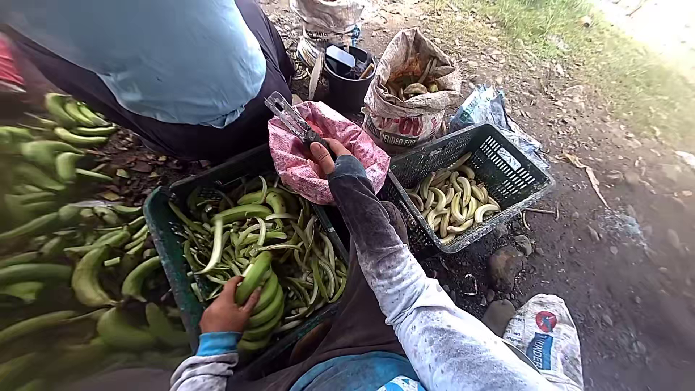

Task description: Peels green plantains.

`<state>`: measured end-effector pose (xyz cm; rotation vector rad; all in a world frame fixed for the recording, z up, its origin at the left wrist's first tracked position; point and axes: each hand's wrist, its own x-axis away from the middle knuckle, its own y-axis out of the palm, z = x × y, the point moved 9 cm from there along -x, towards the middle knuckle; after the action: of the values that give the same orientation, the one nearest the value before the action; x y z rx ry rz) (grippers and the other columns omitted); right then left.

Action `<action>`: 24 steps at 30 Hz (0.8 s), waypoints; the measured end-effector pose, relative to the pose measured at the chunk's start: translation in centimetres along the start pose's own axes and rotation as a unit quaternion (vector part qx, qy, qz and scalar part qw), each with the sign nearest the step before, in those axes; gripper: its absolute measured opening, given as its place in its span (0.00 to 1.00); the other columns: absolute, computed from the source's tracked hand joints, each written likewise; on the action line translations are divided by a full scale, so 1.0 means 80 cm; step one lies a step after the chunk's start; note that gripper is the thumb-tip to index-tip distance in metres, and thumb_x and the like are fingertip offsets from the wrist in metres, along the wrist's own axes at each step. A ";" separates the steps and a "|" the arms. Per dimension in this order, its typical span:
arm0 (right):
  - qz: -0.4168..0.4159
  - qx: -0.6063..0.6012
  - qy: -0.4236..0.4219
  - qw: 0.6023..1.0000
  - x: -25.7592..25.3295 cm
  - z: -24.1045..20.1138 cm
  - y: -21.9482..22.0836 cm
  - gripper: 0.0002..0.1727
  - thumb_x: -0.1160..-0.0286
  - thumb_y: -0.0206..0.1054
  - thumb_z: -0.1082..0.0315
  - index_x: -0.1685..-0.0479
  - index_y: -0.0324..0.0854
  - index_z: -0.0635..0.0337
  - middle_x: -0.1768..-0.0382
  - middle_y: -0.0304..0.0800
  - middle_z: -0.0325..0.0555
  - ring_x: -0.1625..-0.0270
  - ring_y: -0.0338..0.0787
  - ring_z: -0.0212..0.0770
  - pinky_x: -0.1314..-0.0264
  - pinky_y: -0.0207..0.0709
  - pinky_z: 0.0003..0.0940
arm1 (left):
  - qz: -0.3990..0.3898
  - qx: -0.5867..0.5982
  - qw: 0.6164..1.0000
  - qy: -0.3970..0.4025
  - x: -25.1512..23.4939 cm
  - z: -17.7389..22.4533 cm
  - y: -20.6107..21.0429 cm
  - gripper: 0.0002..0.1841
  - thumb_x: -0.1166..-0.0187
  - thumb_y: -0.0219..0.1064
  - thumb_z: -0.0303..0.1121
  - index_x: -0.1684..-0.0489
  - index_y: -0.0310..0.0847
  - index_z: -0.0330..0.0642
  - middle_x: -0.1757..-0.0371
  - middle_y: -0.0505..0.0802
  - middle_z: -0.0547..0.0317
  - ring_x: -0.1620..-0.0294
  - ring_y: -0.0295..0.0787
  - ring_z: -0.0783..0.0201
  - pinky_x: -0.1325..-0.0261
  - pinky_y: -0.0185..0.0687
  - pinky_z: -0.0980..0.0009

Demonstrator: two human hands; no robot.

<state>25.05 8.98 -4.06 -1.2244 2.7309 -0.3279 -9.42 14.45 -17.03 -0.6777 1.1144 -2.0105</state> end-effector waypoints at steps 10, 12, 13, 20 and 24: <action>0.008 -0.077 -0.025 0.997 0.009 -0.015 0.017 0.25 0.09 0.56 0.56 0.28 0.77 0.68 0.40 0.87 0.67 0.37 0.87 0.54 0.29 0.74 0.56 | 0.080 0.520 0.849 0.046 0.006 0.040 0.004 0.16 0.22 0.66 0.48 0.52 0.79 0.45 0.73 0.90 0.72 0.80 0.80 0.83 0.77 0.76 0.84; -0.001 -0.083 0.005 0.997 0.018 -0.024 0.014 0.24 0.06 0.52 0.56 0.27 0.76 0.66 0.44 0.88 0.64 0.42 0.87 0.50 0.32 0.76 0.52 | 0.092 0.678 0.728 0.048 -0.010 0.057 -0.022 0.24 0.34 0.71 0.69 0.62 0.83 0.62 0.82 0.87 0.75 0.89 0.74 0.81 0.87 0.68 0.82; -0.001 -0.077 0.023 0.997 0.024 -0.025 0.014 0.24 0.06 0.51 0.55 0.26 0.76 0.64 0.47 0.88 0.62 0.46 0.86 0.48 0.35 0.76 0.50 | 0.098 0.709 0.695 0.066 -0.018 0.064 -0.038 0.25 0.36 0.70 0.72 0.64 0.83 0.62 0.83 0.86 0.76 0.90 0.73 0.80 0.87 0.68 0.81; -0.102 -0.013 -0.033 0.994 0.008 -0.041 0.062 0.29 0.11 0.58 0.59 0.17 0.65 0.66 0.37 0.85 0.67 0.41 0.86 0.50 0.33 0.77 0.47 | 0.156 0.691 0.674 0.211 -0.057 0.067 -0.176 0.46 0.47 0.78 0.71 0.30 0.75 0.54 0.41 0.95 0.60 0.40 0.93 0.56 0.39 0.90 0.56; -0.126 0.093 -0.114 0.981 -0.010 -0.009 0.101 0.27 0.15 0.66 0.61 0.25 0.73 0.71 0.41 0.87 0.72 0.39 0.89 0.60 0.29 0.78 0.54 | 0.222 0.530 0.811 0.113 -0.055 0.029 -0.198 0.33 0.30 0.71 0.32 0.27 0.61 0.31 0.51 0.91 0.62 0.56 0.93 0.68 0.50 0.92 0.68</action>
<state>19.61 14.93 -5.36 -1.4557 2.3026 -0.4286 -10.52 22.57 -2.58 0.3848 0.0867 -1.9150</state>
